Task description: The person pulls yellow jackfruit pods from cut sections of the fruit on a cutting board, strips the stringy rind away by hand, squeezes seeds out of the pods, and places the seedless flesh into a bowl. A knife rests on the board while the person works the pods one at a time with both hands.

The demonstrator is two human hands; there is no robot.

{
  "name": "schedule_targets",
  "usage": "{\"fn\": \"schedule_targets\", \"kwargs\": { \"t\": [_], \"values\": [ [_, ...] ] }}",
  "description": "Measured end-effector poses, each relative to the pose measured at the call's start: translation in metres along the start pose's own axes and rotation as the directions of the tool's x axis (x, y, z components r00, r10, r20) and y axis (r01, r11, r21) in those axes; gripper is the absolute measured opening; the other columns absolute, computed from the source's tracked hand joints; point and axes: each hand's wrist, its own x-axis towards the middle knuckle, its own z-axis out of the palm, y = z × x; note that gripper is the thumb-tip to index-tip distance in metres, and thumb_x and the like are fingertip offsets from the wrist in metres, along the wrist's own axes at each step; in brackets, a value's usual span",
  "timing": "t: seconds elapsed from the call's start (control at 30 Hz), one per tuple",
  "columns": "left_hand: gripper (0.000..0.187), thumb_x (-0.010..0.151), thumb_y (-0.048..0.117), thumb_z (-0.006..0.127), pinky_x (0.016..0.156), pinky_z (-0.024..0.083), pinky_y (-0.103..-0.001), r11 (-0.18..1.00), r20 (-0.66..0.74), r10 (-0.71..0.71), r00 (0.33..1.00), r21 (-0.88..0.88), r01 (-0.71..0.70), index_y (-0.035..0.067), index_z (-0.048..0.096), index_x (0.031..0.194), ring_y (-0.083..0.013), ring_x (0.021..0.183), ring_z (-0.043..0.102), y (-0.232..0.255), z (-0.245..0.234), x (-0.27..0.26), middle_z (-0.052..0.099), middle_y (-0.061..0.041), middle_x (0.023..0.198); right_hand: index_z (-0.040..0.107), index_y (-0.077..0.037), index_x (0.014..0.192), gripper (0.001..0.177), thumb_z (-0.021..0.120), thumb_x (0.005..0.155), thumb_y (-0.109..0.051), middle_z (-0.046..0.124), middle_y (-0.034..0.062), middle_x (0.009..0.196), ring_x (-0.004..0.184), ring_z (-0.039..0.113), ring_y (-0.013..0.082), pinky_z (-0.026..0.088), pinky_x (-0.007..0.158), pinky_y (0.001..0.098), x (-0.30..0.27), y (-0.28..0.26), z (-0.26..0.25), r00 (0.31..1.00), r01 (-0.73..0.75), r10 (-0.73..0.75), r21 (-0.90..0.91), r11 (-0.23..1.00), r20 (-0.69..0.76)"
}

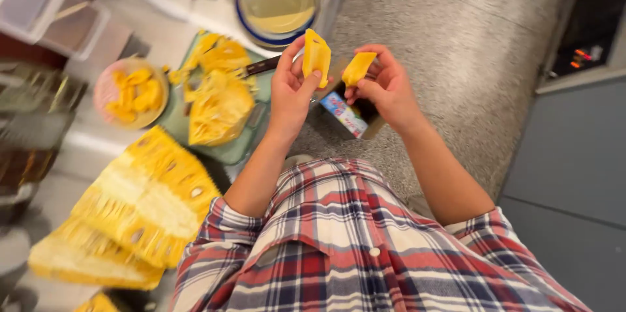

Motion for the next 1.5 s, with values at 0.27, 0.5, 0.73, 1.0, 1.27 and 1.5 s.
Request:
{"fn": "schedule_targets", "kwargs": {
  "t": [0.27, 0.5, 0.73, 1.0, 1.27, 1.5],
  "values": [
    [0.031, 0.099, 0.005, 0.058, 0.074, 0.053, -0.028, 0.995, -0.291, 0.010, 0.957, -0.090, -0.038, 0.005, 0.056, 0.130, -0.0142, 0.086, 0.064, 0.043, -0.108, -0.043, 0.064, -0.006, 0.108, 0.058, -0.004, 0.121, 0.027, 0.065, 0.099, 0.009, 0.064, 0.0095, 0.127, 0.117, 0.066, 0.0175, 0.058, 0.102, 0.0333, 0.068, 0.042, 0.111, 0.955, 0.257, -0.203, -0.260, 0.931, 0.217],
    [0.022, 0.100, 0.018, 0.070, 0.066, 0.046, -0.025, 0.952, -0.460, -0.060, 0.886, -0.294, -0.088, 0.009, 0.057, 0.114, -0.0103, 0.074, 0.057, 0.060, -0.129, -0.067, 0.060, 0.001, 0.088, 0.065, -0.004, 0.102, 0.029, 0.077, 0.080, 0.010, 0.066, 0.0125, 0.123, 0.110, 0.070, 0.0270, 0.058, 0.096, 0.0337, 0.113, 0.056, 0.173, 0.737, 0.661, -0.310, -0.542, 0.519, 0.601],
    [0.023, 0.095, 0.009, 0.076, 0.065, 0.046, -0.023, 0.970, -0.671, 0.209, 0.711, 0.050, -0.238, 0.005, 0.060, 0.112, -0.0073, 0.073, 0.056, 0.075, -0.149, -0.072, 0.062, 0.001, 0.089, 0.071, -0.006, 0.112, 0.035, 0.080, 0.080, 0.006, 0.068, 0.0114, 0.115, 0.104, 0.071, 0.0284, 0.058, 0.090, 0.0345, 0.153, 0.065, 0.202, 0.596, 0.741, -0.224, -0.421, 0.523, 0.771],
    [0.019, 0.096, 0.012, 0.076, 0.063, 0.045, -0.022, 0.960, -0.841, 0.277, 0.465, 0.220, -0.175, 0.002, 0.065, 0.109, -0.0064, 0.072, 0.055, 0.050, -0.174, -0.063, 0.063, -0.001, 0.088, 0.066, -0.002, 0.111, 0.024, 0.079, 0.091, 0.001, 0.065, 0.0075, 0.123, 0.105, 0.070, 0.0148, 0.062, 0.089, 0.0281, 0.208, 0.130, 0.196, 0.675, 0.179, 0.098, -0.291, 0.940, 0.731],
    [0.029, 0.100, 0.012, 0.053, 0.073, 0.055, -0.030, 0.764, -0.889, 0.239, 0.391, -0.076, -0.640, 0.004, 0.056, 0.128, -0.0157, 0.082, 0.064, 0.031, -0.191, -0.078, 0.066, -0.011, 0.109, 0.064, 0.001, 0.110, 0.015, 0.074, 0.098, -0.003, 0.069, 0.0063, 0.110, 0.097, 0.071, 0.0148, 0.067, 0.085, 0.0315, 0.291, 0.248, 0.216, 0.672, -0.155, 0.357, -0.348, 0.925, 0.649],
    [0.032, 0.106, 0.003, 0.049, 0.089, 0.060, -0.035, 0.866, -0.872, 0.372, 0.317, 0.204, -0.456, 0.005, 0.048, 0.138, -0.0182, 0.095, 0.069, 0.030, -0.177, -0.075, 0.066, -0.012, 0.121, 0.065, 0.002, 0.127, 0.022, 0.072, 0.107, -0.003, 0.070, 0.0074, 0.122, 0.108, 0.067, 0.0153, 0.055, 0.096, 0.0301, 0.298, 0.264, 0.250, 0.526, 0.293, 0.078, -0.267, 0.918, 0.847]
  ]
}}
